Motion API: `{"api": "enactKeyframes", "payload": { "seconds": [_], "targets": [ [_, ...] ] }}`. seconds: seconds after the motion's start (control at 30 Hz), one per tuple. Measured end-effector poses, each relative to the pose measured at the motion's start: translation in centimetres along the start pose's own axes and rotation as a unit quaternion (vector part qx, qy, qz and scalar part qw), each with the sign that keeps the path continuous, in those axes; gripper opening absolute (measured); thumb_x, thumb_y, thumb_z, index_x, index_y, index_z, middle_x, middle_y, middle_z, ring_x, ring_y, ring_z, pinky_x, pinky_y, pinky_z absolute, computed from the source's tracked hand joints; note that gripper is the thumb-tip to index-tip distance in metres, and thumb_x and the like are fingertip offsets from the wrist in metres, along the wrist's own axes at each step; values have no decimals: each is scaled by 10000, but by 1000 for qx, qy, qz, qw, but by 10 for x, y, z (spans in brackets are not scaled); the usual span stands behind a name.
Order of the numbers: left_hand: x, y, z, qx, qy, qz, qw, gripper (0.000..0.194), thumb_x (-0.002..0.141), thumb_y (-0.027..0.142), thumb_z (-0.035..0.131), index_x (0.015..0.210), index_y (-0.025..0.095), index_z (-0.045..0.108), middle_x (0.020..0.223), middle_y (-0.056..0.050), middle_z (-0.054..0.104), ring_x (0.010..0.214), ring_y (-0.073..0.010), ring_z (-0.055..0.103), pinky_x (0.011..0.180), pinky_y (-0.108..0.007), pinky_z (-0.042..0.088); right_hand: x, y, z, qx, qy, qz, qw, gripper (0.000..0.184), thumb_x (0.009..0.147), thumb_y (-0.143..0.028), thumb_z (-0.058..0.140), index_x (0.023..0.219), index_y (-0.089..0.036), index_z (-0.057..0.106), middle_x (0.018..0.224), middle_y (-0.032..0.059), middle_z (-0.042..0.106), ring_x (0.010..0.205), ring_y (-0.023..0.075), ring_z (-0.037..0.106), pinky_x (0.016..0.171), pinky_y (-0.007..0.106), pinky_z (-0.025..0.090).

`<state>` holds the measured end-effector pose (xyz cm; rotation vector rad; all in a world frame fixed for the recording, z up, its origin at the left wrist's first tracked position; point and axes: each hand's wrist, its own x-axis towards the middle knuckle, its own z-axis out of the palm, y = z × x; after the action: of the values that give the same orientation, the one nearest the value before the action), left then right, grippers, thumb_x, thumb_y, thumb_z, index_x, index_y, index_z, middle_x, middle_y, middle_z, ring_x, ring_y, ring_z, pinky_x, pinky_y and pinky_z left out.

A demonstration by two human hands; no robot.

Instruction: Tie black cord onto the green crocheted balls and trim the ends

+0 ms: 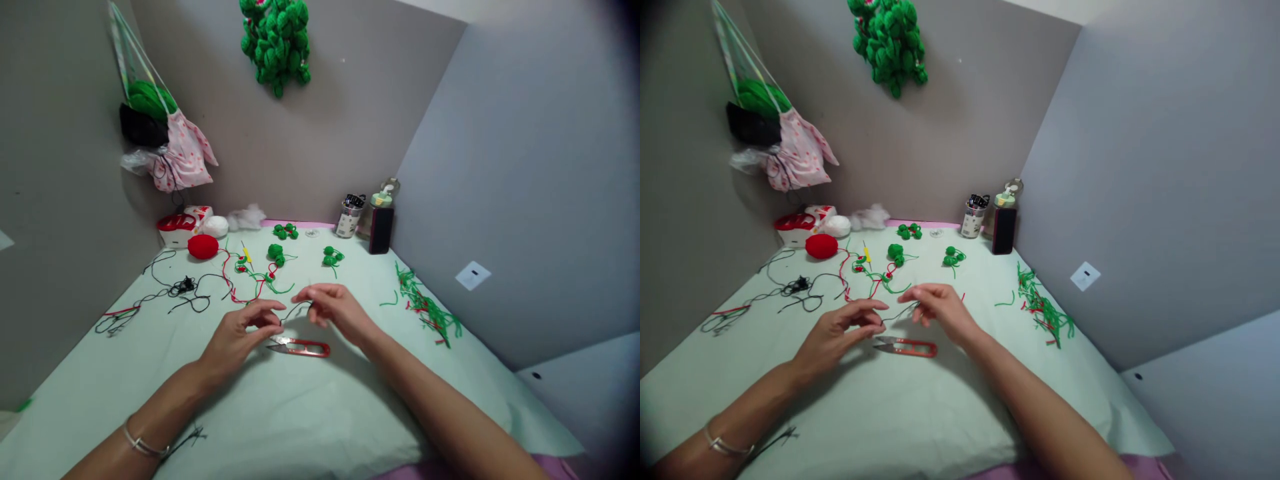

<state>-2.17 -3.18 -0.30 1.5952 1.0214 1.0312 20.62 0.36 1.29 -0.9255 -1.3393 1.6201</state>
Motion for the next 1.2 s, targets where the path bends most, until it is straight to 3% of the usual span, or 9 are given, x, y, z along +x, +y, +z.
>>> {"api": "enactKeyframes", "payload": {
  "seconds": [0.13,0.23,0.4,0.53,0.67,0.83,0.93,1.07,1.2],
  "targets": [
    [-2,-3,2,15,30,21,999,274,831,323,673,1084,218,683,822,-22,717,771,-172,650,745,-299,512,-6,11,23,-17,-94,74,993,387,813,-511,697,893,-133,730,767,55,709,560,115,625,525,228,461],
    [1,-2,-2,62,45,21,997,222,851,353,638,1012,212,698,836,-30,701,783,-179,629,759,-305,490,-9,8,22,-56,-95,69,992,384,803,-492,720,885,-117,742,643,8,633,568,87,544,581,220,425],
    [4,1,-1,94,-21,13,995,281,916,413,529,761,202,630,729,-9,579,706,-166,522,685,-288,429,-11,1,18,-126,-65,0,990,350,821,-467,714,877,-125,768,636,-19,545,602,83,439,585,220,352],
    [5,4,-1,-98,-27,-80,992,381,891,528,555,714,193,509,661,31,418,581,-120,379,529,-234,345,-11,6,20,-205,-48,-82,974,268,859,-408,690,898,-160,783,780,27,624,704,127,541,670,252,424],
    [7,6,-3,-269,4,-143,953,388,782,501,727,720,165,544,679,33,420,568,-85,338,482,-189,282,-12,15,25,-327,-76,-176,925,225,926,-335,621,929,-174,779,803,52,656,738,144,586,702,260,440],
    [6,2,1,-211,18,-139,967,299,757,437,764,794,150,689,697,9,508,574,-88,392,516,-209,337,-20,14,34,-409,-106,-247,872,257,968,-290,543,919,-161,759,777,56,627,695,133,548,658,250,417],
    [4,-2,8,-60,32,-49,996,235,824,405,687,818,176,740,780,-35,610,658,-141,511,604,-263,423,-23,4,35,-354,-97,-210,906,210,941,-282,580,875,-165,741,796,41,623,734,129,558,693,247,427],
    [1,-6,12,77,16,82,994,186,884,308,606,881,219,768,837,-59,666,799,-195,608,731,-303,472,-22,-4,30,-156,-88,-32,983,246,907,-386,616,861,-155,687,693,5,623,549,87,492,543,218,384],
    [1,-8,9,88,9,93,992,127,870,269,640,837,219,752,832,-54,681,794,-192,622,750,-307,474,-17,-2,24,-69,-69,54,994,299,822,-439,699,809,-143,657,537,-49,518,443,56,369,441,199,252]
  ]
}}
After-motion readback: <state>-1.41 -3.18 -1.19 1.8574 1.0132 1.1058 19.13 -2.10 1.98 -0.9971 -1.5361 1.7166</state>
